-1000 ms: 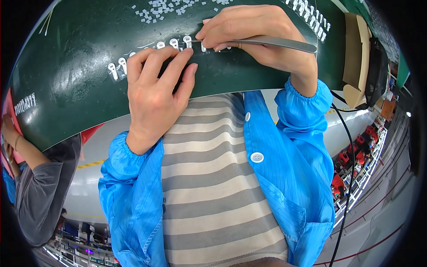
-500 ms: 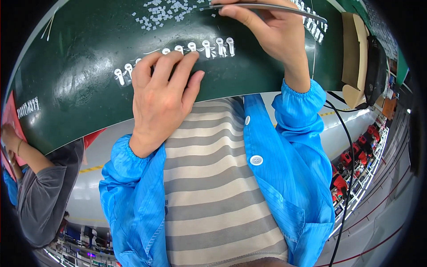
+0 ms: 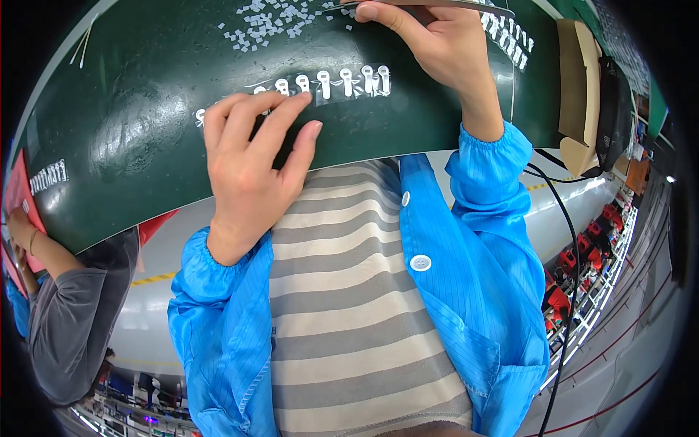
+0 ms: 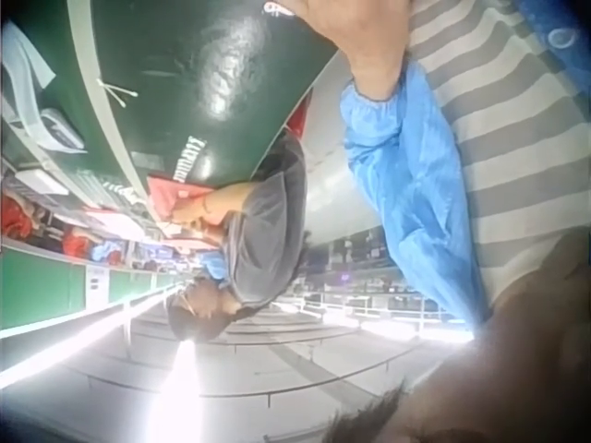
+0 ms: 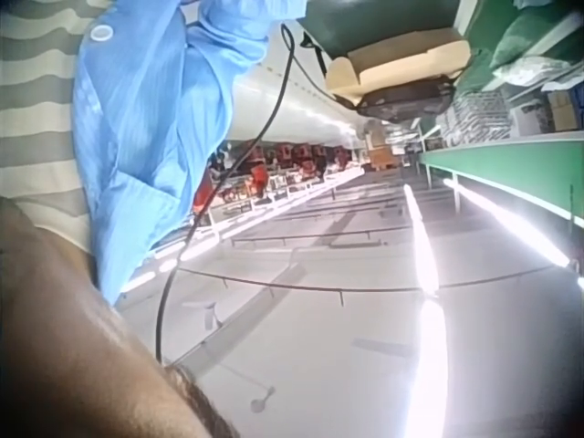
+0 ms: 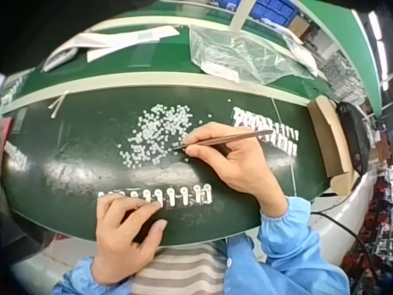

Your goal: The person picks up small electronic components with tweezers and places them into a template.

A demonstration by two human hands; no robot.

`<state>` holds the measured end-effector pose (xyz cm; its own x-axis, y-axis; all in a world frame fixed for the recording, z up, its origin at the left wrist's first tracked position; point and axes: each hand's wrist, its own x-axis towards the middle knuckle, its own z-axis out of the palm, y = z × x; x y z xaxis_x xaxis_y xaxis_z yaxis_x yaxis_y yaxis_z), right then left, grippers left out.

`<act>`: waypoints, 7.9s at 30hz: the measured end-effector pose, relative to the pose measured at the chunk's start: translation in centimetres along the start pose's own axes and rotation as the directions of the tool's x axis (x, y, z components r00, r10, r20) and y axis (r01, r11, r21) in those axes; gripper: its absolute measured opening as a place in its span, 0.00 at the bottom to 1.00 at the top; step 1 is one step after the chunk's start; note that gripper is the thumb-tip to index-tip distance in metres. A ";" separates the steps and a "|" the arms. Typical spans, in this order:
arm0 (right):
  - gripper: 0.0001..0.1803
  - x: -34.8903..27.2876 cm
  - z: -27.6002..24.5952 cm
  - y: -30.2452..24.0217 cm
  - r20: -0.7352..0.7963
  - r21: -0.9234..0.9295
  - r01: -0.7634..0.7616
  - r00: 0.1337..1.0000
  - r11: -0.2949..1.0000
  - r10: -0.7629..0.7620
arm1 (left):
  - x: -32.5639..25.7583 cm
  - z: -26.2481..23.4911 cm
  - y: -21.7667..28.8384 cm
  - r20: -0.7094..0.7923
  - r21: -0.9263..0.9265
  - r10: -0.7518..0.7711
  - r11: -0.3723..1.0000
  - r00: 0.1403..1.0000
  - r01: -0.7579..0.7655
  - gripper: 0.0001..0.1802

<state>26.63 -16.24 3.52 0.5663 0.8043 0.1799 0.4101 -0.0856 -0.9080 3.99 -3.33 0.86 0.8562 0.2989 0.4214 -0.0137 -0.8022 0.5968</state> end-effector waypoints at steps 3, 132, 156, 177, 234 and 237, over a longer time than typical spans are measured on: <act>0.06 0.0 0.0 0.4 -0.014 0.036 -0.016 1.000 0.999 0.016 | 0.2 -0.6 0.1 0.006 0.033 -0.052 0.998 0.999 0.052 0.17; 0.06 -1.5 3.4 -2.2 -0.240 -0.191 0.032 0.968 0.981 -0.078 | -0.3 0.0 -0.6 0.021 0.110 0.010 0.994 1.000 -0.012 0.19; 0.10 -6.4 9.0 -3.4 -0.238 -0.337 0.235 0.916 0.912 -0.323 | -0.7 0.2 -1.3 -0.128 0.081 -0.028 0.996 0.991 0.039 0.14; 0.06 -2.3 3.7 -2.6 -0.270 -0.212 -0.012 0.962 0.977 -0.047 | -0.3 -0.2 -0.6 0.019 0.104 0.026 0.994 0.999 -0.028 0.16; 0.09 -4.6 6.3 -2.7 -0.340 -0.145 0.052 0.935 0.988 -0.099 | -0.3 -1.0 -1.2 0.088 0.243 0.000 0.970 0.996 -0.021 0.17; 0.07 -3.1 4.9 -3.5 -0.267 -0.197 -0.082 0.963 0.977 0.027 | -0.4 -1.1 -1.1 0.093 0.220 0.005 0.975 0.996 -0.026 0.16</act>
<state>19.93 -15.61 4.32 0.7476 0.6153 0.2500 0.4951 -0.2653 -0.8273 3.15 -2.00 0.79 0.9005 0.2452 0.3592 0.0782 -0.9037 0.4209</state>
